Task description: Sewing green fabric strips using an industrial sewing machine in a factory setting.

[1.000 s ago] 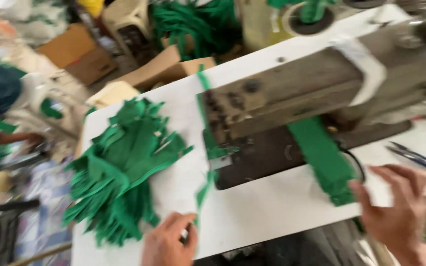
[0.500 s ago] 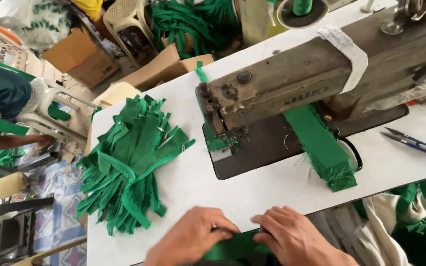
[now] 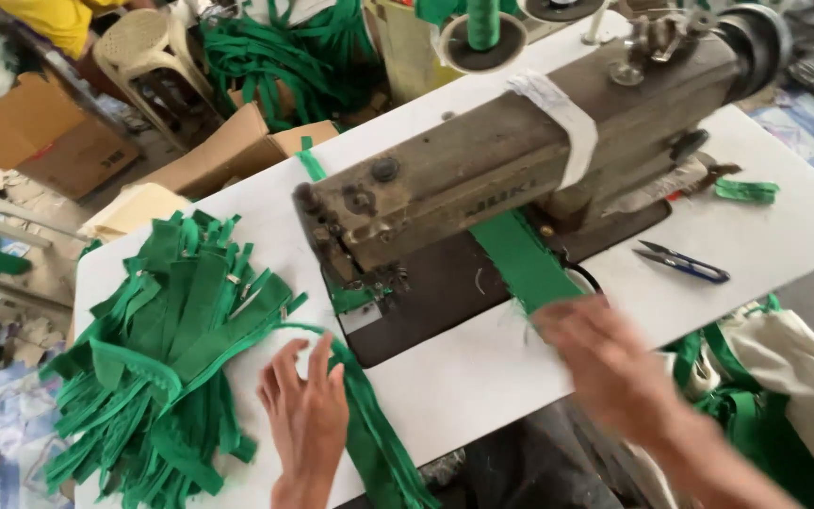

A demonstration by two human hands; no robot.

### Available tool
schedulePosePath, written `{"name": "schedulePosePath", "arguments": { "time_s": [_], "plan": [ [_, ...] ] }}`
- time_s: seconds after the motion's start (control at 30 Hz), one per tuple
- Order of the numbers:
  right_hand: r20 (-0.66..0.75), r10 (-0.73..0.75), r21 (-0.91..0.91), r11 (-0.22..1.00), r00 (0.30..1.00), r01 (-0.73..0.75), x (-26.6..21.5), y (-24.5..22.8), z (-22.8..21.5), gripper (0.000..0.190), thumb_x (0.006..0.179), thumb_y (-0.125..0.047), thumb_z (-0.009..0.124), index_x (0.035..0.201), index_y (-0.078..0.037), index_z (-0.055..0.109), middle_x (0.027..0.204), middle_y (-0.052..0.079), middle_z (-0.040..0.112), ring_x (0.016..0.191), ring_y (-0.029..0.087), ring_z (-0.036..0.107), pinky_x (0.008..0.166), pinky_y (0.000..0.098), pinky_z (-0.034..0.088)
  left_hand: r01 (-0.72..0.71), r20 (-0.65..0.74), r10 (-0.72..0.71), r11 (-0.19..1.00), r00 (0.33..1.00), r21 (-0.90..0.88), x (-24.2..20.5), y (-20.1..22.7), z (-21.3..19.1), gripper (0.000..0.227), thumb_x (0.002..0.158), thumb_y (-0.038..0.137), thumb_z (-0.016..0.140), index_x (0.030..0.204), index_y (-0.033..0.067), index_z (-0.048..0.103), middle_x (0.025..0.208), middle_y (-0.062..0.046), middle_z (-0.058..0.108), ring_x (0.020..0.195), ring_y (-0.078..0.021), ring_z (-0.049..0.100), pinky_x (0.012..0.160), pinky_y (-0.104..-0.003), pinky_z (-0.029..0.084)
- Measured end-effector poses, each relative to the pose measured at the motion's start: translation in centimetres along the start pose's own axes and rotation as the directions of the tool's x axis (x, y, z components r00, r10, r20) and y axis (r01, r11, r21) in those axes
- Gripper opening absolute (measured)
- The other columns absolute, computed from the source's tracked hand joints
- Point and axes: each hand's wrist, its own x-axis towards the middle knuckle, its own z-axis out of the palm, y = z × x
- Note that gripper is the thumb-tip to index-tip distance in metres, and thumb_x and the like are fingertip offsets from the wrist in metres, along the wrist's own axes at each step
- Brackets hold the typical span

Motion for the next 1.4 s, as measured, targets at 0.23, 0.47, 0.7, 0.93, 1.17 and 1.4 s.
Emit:
{"name": "schedulePosePath", "arguments": {
  "time_s": [0.23, 0.47, 0.7, 0.93, 1.17, 1.4],
  "plan": [
    [0.276, -0.239, -0.311, 0.894, 0.931, 0.321, 1.5, 9.9, -2.7, 0.039, 0.097, -0.011, 0.05, 0.132, -0.019, 0.063, 0.144, 0.001, 0.063, 0.126, 0.027, 0.064, 0.099, 0.0443, 0.051, 0.37, 0.186, -0.32, 0.803, 0.929, -0.468, -1.0, -2.6, 1.1, 0.032, 0.09, 0.028, 0.073, 0.116, 0.0104, 0.072, 0.114, -0.013, 0.063, 0.103, -0.0362, 0.057, 0.094, -0.049, 0.044],
    [0.237, -0.34, -0.361, 0.839, 0.91, 0.407, 2.1, 11.3, -2.0, 0.03, 0.093, -0.001, 0.061, 0.113, -0.021, 0.073, 0.128, -0.008, 0.071, 0.108, 0.023, 0.068, 0.094, 0.0461, 0.056, 0.496, 0.563, -0.188, 0.735, 0.805, -0.463, 0.1, -1.5, 0.5, 0.031, 0.087, 0.037, 0.084, 0.103, 0.0172, 0.067, 0.113, -0.005, 0.056, 0.108, -0.0326, 0.05, 0.092, -0.047, 0.037],
    [0.066, -0.196, -0.201, 0.958, 0.978, 0.205, 6.7, 2.9, -5.9, 0.018, 0.097, -0.014, 0.063, 0.106, -0.006, 0.076, 0.122, 0.005, 0.075, 0.1, 0.025, 0.069, 0.093, 0.0416, 0.055, 0.79, 0.749, -0.26, 0.273, 0.61, -0.549, 1.9, -0.6, -6.1, 0.021, 0.089, 0.024, 0.081, 0.102, 0.0137, 0.068, 0.099, -0.003, 0.074, 0.091, -0.018, 0.068, 0.078, -0.038, 0.053],
    [0.095, 0.054, -0.088, 0.995, 0.994, -0.046, 6.1, -2.6, -5.9, 0.019, 0.091, -0.025, 0.07, 0.103, -0.01, 0.07, 0.097, 0.003, 0.078, 0.083, 0.021, 0.075, 0.072, 0.0382, 0.056, 0.637, 0.653, -0.073, -0.162, 0.754, -0.754, -0.5, 0.4, -9.4, 0.012, 0.081, 0.01, 0.085, 0.087, 0.0004, 0.082, 0.078, -0.008, 0.078, 0.071, -0.0157, 0.066, 0.061, -0.029, 0.052],
    [0.352, 0.392, 0.021, 0.905, 0.85, -0.425, 8.7, -10.9, -5.5, 0.014, 0.086, -0.031, 0.074, 0.095, -0.031, 0.085, 0.084, -0.014, 0.085, 0.067, 0.011, 0.066, 0.069, 0.0272, 0.05, 0.6, 0.634, 0.155, -0.546, 0.758, -0.584, -1.2, 0.9, -12.3, 0.01, 0.091, 0.0, 0.076, 0.097, -0.0083, 0.077, 0.081, -0.017, 0.076, 0.064, -0.0178, 0.069, 0.058, -0.028, 0.058],
    [0.522, 0.619, 0.105, 0.636, 0.587, -0.764, 9.8, -15.8, -2.6, 0.027, 0.087, -0.028, 0.08, 0.112, -0.021, 0.072, 0.074, 0.012, 0.075, 0.058, 0.026, 0.063, 0.061, 0.042, 0.051, 0.46, 0.494, 0.117, -0.591, 0.862, -0.663, -1.8, 1.5, -14.8, 0.011, 0.091, 0.008, 0.076, 0.098, -0.0012, 0.076, 0.115, -0.02, 0.075, 0.095, -0.0302, 0.074, 0.083, -0.038, 0.066]
  ]
}}
